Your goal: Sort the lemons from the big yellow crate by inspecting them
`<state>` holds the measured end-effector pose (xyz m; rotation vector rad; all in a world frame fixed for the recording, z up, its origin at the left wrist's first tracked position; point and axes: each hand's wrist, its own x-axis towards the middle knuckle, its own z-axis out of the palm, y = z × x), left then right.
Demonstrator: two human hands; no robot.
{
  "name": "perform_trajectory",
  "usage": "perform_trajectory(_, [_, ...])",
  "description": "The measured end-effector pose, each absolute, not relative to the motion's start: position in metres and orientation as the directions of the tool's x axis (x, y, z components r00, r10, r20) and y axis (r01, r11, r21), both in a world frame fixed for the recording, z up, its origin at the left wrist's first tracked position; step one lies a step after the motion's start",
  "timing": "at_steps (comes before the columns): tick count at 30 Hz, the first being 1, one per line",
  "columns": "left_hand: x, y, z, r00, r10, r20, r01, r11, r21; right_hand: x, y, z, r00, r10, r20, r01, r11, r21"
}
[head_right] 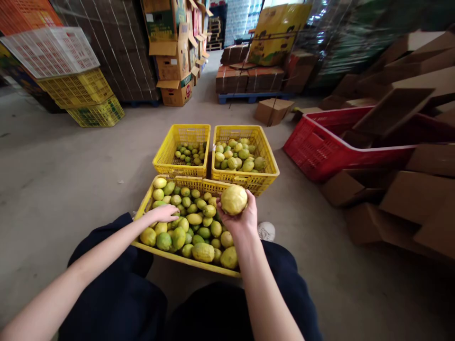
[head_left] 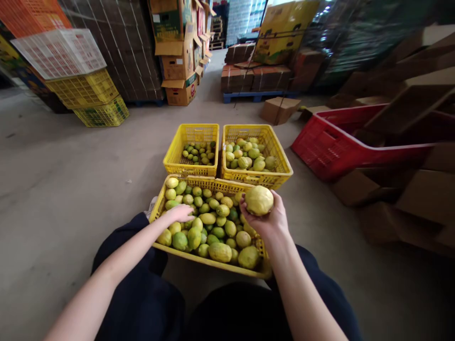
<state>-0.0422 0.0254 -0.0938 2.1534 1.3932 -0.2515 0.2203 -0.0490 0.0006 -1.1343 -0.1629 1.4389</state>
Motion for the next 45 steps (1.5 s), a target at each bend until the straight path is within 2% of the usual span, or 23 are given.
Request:
perform_trajectory(3, [-0.008, 0.036, -0.108, 0.548, 0.743, -0.385, 0.836, -0.506, 0.213, 0.222, -0.052, 0.009, 0.209, 0.79, -0.576, -0.808, -0.193, -0.557])
perform_trajectory(6, [0.027, 0.058, -0.123, 0.545, 0.758, -0.359, 0.834, -0.536, 0.134, 0.226, -0.052, 0.012, 0.194, 0.751, -0.631, -0.873, -0.161, -0.46])
perform_trajectory(10, [0.057, 0.087, -0.146, 0.544, 0.752, -0.372, 0.829, -0.55, 0.101, 0.233, -0.051, 0.014, 0.178, 0.792, -0.584, -0.883, -0.133, -0.45])
perform_trajectory(17, [0.071, 0.103, -0.166, 0.492, 0.807, -0.327, 0.869, -0.475, 0.139, 0.243, -0.056, 0.029, 0.149, 0.812, -0.564, -0.932, -0.076, -0.355])
perform_trajectory(23, [0.046, 0.082, -0.133, 0.408, 0.871, -0.273, 0.911, -0.37, 0.183, 0.237, -0.05, 0.037, 0.17, 0.792, -0.587, -0.944, -0.039, -0.327])
perform_trajectory(25, [0.031, 0.068, -0.111, 0.341, 0.913, -0.223, 0.917, -0.271, 0.293, 0.229, -0.047, 0.039, 0.144, 0.772, -0.619, -0.949, -0.069, -0.307])
perform_trajectory(26, [0.023, 0.061, -0.099, 0.285, 0.935, -0.212, 0.897, -0.182, 0.403, 0.223, -0.047, 0.041, 0.115, 0.772, -0.626, -0.948, -0.102, -0.3])
perform_trajectory(27, [0.015, 0.054, -0.085, 0.224, 0.947, -0.23, 0.836, -0.066, 0.544, 0.217, -0.047, 0.042, 0.084, 0.776, -0.625, -0.944, -0.139, -0.299])
perform_trajectory(29, [-0.001, 0.041, -0.058, 0.141, 0.931, -0.337, 0.546, 0.211, 0.811, 0.204, -0.048, 0.043, 0.033, 0.784, -0.619, -0.929, -0.204, -0.308])
perform_trajectory(31, [-0.013, 0.032, -0.033, 0.143, 0.901, -0.41, 0.244, 0.369, 0.897, 0.191, -0.049, 0.042, -0.001, 0.788, -0.615, -0.913, -0.252, -0.321])
perform_trajectory(34, [-0.019, 0.024, -0.006, 0.162, 0.885, -0.437, -0.04, 0.448, 0.893, 0.174, -0.047, 0.038, -0.039, 0.793, -0.608, -0.888, -0.306, -0.343])
perform_trajectory(38, [-0.004, 0.02, -0.001, 0.291, 0.827, -0.481, -0.338, 0.559, 0.757, 0.16, -0.038, 0.032, -0.073, 0.792, -0.606, -0.859, -0.359, -0.366])
perform_trajectory(42, [0.015, 0.014, -0.015, 0.342, 0.816, -0.466, -0.514, 0.578, 0.634, 0.155, -0.039, 0.026, -0.131, 0.772, -0.622, -0.799, -0.453, -0.394])
perform_trajectory(45, [0.016, 0.006, -0.016, 0.356, 0.819, -0.45, -0.565, 0.572, 0.595, 0.154, -0.044, 0.024, -0.093, 0.775, -0.625, -0.784, -0.444, -0.434])
